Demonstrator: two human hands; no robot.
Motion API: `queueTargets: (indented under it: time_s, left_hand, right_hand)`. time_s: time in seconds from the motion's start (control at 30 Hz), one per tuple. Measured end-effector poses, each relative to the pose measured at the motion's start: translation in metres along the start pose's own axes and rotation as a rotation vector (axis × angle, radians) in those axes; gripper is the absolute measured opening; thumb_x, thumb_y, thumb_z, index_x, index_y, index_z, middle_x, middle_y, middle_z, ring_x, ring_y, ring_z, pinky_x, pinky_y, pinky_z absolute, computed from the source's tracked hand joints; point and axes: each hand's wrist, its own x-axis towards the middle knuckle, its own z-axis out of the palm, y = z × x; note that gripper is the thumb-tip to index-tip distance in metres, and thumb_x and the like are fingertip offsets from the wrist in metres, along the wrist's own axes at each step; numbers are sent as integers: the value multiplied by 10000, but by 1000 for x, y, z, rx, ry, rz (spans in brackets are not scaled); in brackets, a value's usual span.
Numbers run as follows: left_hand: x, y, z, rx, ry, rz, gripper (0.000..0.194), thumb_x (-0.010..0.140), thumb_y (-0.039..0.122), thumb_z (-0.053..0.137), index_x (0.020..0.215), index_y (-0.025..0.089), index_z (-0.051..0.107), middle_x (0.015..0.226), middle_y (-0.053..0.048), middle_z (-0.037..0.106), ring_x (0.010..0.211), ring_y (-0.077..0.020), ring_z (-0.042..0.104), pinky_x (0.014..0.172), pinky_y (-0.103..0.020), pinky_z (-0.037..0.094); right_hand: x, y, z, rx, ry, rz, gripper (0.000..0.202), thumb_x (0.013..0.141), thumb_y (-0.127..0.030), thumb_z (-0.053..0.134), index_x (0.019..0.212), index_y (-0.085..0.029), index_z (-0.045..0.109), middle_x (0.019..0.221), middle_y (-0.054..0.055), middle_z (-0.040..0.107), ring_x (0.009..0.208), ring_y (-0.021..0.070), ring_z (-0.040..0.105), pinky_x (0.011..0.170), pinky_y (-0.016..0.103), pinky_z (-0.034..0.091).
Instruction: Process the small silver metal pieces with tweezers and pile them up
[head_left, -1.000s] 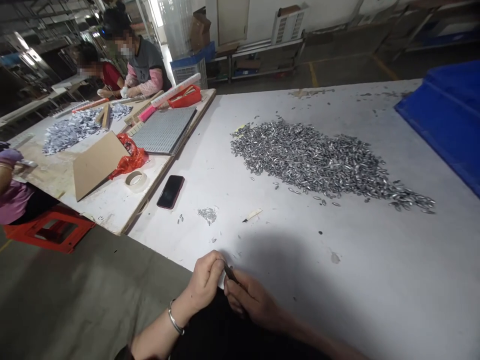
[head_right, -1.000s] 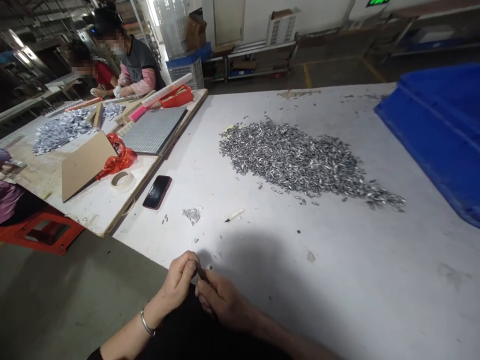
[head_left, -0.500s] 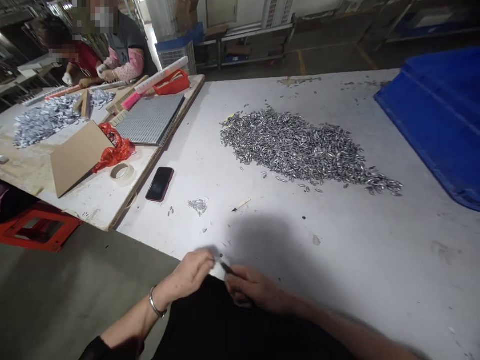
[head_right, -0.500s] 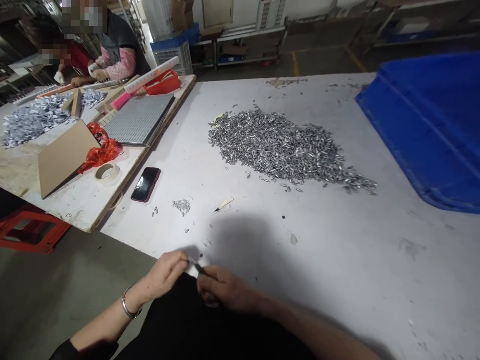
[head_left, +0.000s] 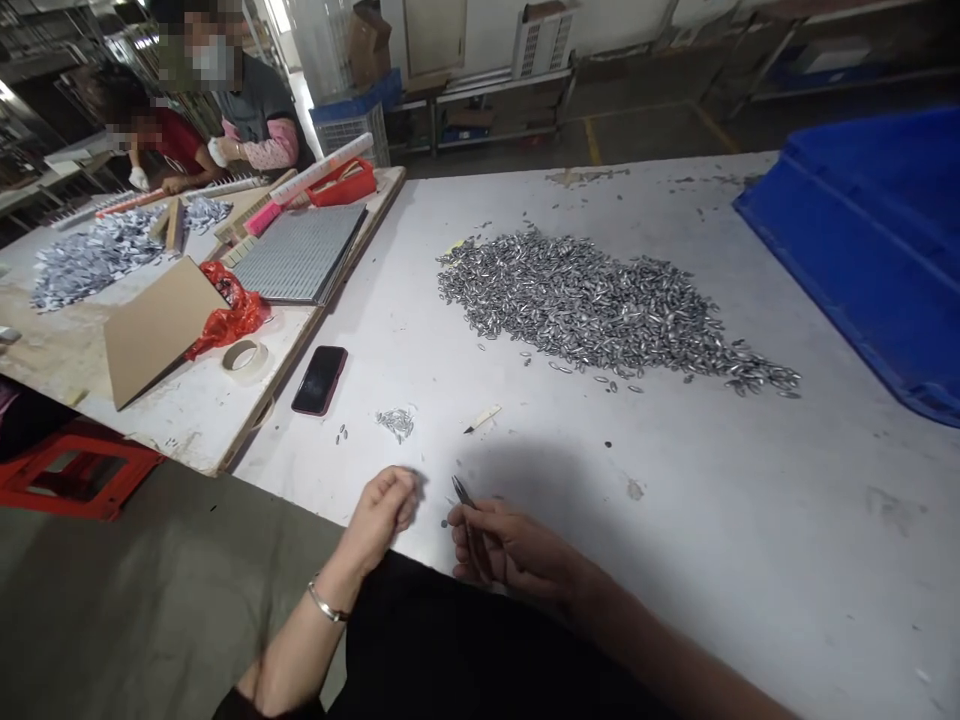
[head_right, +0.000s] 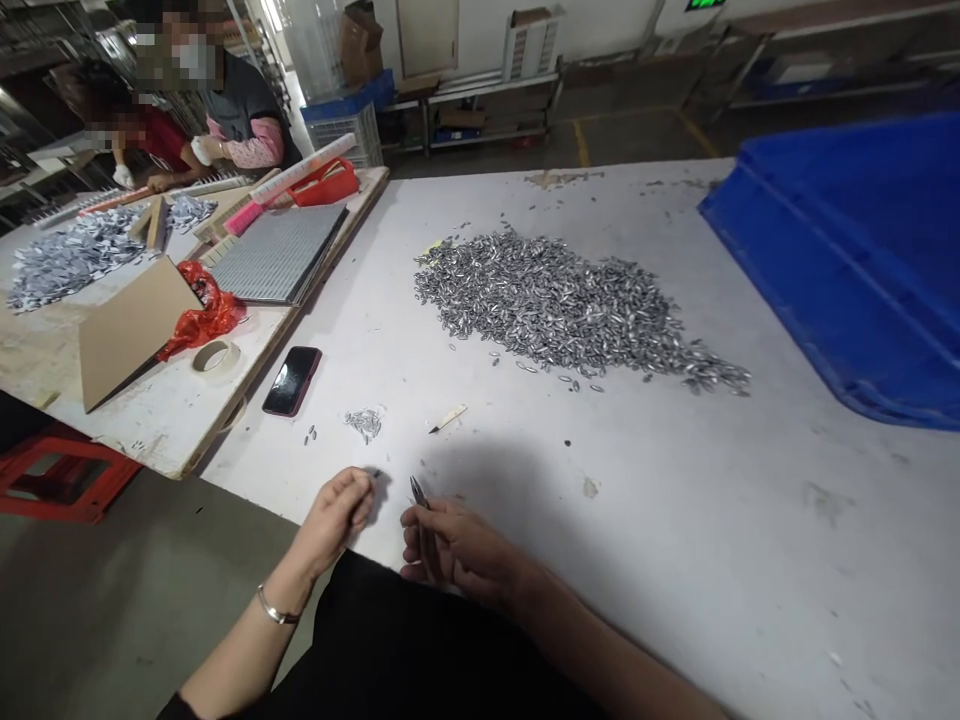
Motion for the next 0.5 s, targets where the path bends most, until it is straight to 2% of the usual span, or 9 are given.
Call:
queueTargets:
  time_s: [0.1, 0.17, 0.2, 0.27, 0.4, 0.5]
  left_hand:
    - [7, -14, 18, 267, 29, 97, 289, 894, 455, 633, 810, 181, 602, 658, 33, 522, 593, -100, 443, 576, -236, 367]
    - [11, -17, 17, 388, 88, 164, 276, 918, 438, 584, 809, 187, 614, 706, 10, 575, 664, -130, 503, 645, -263, 419]
    - [14, -16, 11, 432, 130, 189, 277, 931, 436, 552, 817, 192, 616, 707, 7, 584, 675, -142, 519, 659, -276, 434]
    - [22, -10, -14, 561, 239, 241, 263, 950, 413, 505, 839, 201, 615, 710, 4, 602, 687, -161, 549, 677, -298, 454]
    - [42, 11, -86, 1037, 532, 382, 116, 889, 209, 496, 838, 211, 599, 830, -41, 663, 809, -205, 622, 783, -343, 498]
    - [60, 21, -123, 1132, 597, 390, 120, 831, 130, 499, 825, 208, 590, 889, -85, 663, 879, -242, 629, 843, -390, 508]
  right_hand:
    - [0, 8, -1, -37, -46, 4, 336, 808, -412, 810, 951, -165, 632, 812, 26, 658, 774, 168, 671, 875, 400, 572]
    - [-2, 12, -3, -157, -67, -40, 431, 792, -517, 807, 979, -168, 634, 858, 47, 679, 835, 196, 681, 885, 400, 559]
    - [-2, 15, -6, -242, -58, -73, 478, 796, -578, 782, 996, -170, 634, 880, 55, 684, 856, 206, 680, 877, 392, 551]
    - [-2, 19, -14, -409, 3, -164, 546, 817, -678, 707, 1023, -177, 629, 900, 59, 680, 856, 209, 662, 825, 365, 533]
    - [5, 29, -35, -517, 93, -298, 602, 832, -762, 615, 1015, -189, 592, 849, 34, 632, 760, 180, 595, 702, 330, 478]
    - [10, 32, -40, -530, 106, -306, 610, 837, -776, 590, 1010, -192, 581, 835, 31, 623, 747, 175, 580, 708, 333, 475]
